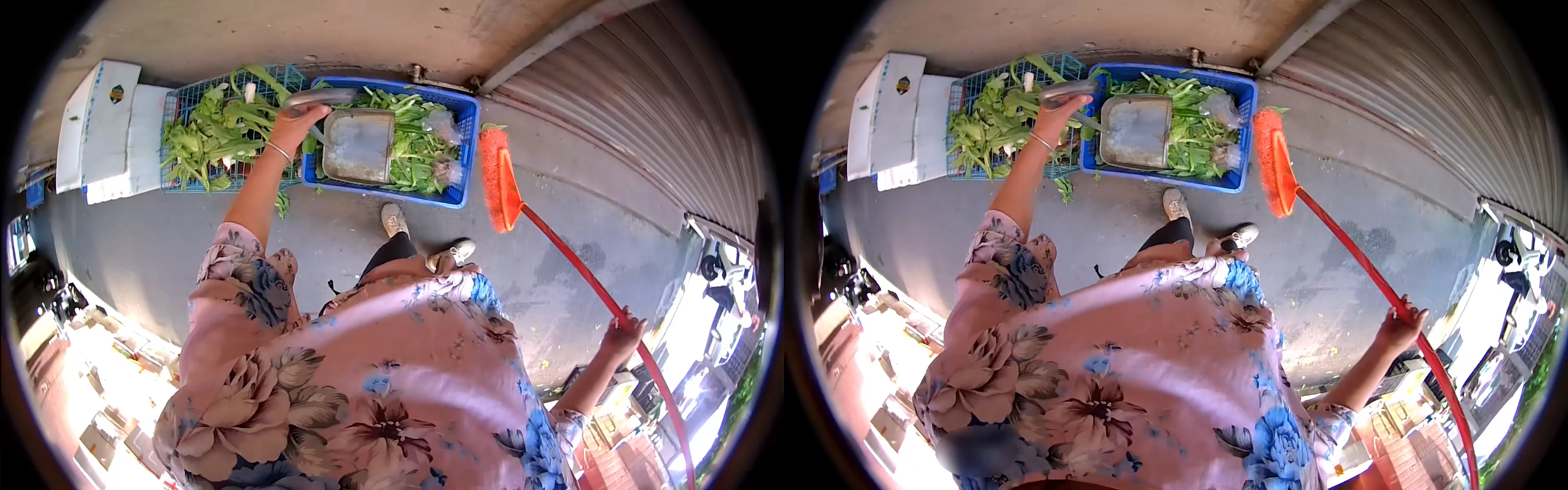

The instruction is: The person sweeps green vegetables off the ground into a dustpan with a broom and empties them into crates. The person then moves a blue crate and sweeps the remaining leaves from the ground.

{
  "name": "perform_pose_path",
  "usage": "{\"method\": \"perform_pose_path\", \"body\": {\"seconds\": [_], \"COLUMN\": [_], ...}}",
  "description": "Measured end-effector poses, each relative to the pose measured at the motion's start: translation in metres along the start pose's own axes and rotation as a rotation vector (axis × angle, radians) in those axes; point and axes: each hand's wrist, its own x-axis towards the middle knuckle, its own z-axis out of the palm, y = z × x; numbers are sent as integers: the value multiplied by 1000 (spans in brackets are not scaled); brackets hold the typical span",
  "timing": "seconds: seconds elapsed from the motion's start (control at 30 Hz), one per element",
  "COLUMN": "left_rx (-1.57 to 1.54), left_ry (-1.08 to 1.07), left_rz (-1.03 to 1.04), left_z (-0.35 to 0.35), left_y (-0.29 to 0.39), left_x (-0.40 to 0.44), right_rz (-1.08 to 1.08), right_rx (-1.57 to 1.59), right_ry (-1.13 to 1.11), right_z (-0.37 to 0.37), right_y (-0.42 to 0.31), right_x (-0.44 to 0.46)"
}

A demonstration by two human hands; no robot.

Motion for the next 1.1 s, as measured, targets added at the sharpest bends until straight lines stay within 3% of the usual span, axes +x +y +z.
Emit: {"method": "perform_pose_path", "body": {"seconds": [0.03,0.1,0.2,0.27,0.3,0.4,0.5,0.67,0.73,0.77,0.87,0.97,1.0,1.1], "left_rx": [6,343,632,592,595,653,579,476,363,374,284,306,353,282], "left_ry": [-25,-233,-313,-295,-253,-168,-223,-297,-297,-339,-388,-383,-489,-641], "left_rz": [2,-84,110,131,204,298,371,720,772,691,835,770,603,574], "left_z": [17,47,98,119,129,182,250,290,255,233,237,282,295,349], "left_y": [9,63,118,113,161,215,252,240,220,197,199,174,165,88], "left_x": [3,4,4,-8,-40,-78,-154,-367,-395,-309,-305,-327,-334,-342], "right_rz": [51,119,189,223,223,307,355,266,193,275,193,380,430,516], "right_rx": [46,124,268,244,291,340,458,753,748,663,467,312,281,221], "right_ry": [87,256,467,568,621,810,997,1264,1246,1277,1064,881,838,756], "right_z": [-19,-61,-134,-167,-198,-272,-354,-482,-492,-429,-409,-420,-425,-444], "right_y": [22,52,98,131,125,163,211,352,402,429,427,395,383,352], "right_x": [2,-13,-33,-41,-76,-124,-180,-303,-368,-397,-467,-457,-442,-401]}}
